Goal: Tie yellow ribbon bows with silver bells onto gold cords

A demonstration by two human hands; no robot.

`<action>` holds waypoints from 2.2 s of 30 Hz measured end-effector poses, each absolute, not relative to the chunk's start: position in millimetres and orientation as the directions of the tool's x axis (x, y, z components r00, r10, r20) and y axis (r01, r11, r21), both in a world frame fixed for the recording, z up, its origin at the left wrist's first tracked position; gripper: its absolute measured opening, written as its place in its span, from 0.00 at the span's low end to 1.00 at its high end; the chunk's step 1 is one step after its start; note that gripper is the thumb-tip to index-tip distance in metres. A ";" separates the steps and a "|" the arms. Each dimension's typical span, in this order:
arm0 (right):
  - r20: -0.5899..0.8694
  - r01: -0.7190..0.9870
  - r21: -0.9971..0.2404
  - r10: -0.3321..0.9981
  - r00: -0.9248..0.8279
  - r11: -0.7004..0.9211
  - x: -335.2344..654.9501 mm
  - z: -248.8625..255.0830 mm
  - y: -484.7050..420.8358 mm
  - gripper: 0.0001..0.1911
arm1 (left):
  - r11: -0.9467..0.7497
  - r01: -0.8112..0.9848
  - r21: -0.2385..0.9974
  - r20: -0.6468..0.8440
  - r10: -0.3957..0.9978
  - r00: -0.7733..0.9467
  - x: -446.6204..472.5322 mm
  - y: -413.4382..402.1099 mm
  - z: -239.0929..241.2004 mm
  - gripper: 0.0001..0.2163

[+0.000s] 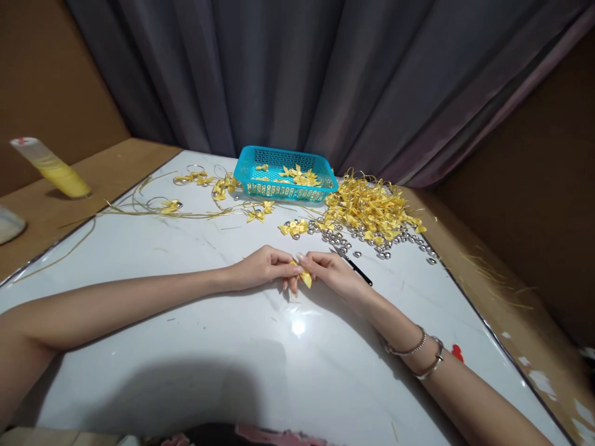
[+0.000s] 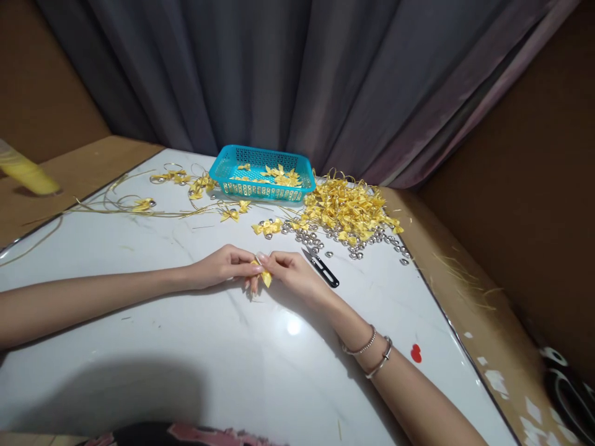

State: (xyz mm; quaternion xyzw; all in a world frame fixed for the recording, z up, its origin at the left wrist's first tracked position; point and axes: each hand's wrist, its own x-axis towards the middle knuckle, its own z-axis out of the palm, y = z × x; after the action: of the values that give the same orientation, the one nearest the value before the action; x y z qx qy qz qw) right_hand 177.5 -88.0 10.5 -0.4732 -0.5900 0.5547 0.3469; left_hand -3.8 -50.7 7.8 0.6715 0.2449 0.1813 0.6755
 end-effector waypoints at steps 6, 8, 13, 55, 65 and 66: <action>-0.050 0.201 -0.980 0.974 -0.221 -0.004 166.0 11.6 -93.5 0.20 | 0.021 0.077 0.997 -0.076 0.530 0.844 -1.3 -46.1 7.7 0.12; 0.025 0.264 -0.963 0.991 -0.131 0.059 161.7 11.4 -95.1 0.19 | 0.050 0.057 0.997 -0.075 0.531 0.844 -0.4 -44.6 7.6 0.12; 0.175 0.378 -0.911 0.985 -0.008 0.165 158.3 5.5 -96.5 0.19 | 0.099 0.020 0.995 -0.070 0.537 0.841 1.1 -40.3 6.9 0.14; -0.235 -0.238 -0.931 0.954 -0.187 -0.276 210.8 26.5 -66.8 0.18 | -0.109 0.215 0.970 -0.143 0.460 0.876 -1.9 -40.1 5.9 0.15; -0.268 0.002 -0.962 0.947 -0.175 -0.272 216.3 58.2 -46.9 0.15 | 0.049 0.056 0.997 -0.074 0.595 0.801 3.2 -34.7 -1.4 0.19; -0.264 0.024 -0.964 0.948 -0.178 -0.264 215.3 60.7 -42.3 0.15 | 0.073 0.045 0.996 -0.080 0.608 0.790 3.7 -34.0 -2.4 0.20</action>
State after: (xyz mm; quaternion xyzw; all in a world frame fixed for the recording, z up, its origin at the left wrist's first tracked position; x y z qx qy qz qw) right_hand 215.3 -42.3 60.7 -0.5152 -0.4714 0.6055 0.3817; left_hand 3.7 -34.0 -2.4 0.6493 0.2516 0.2047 0.6879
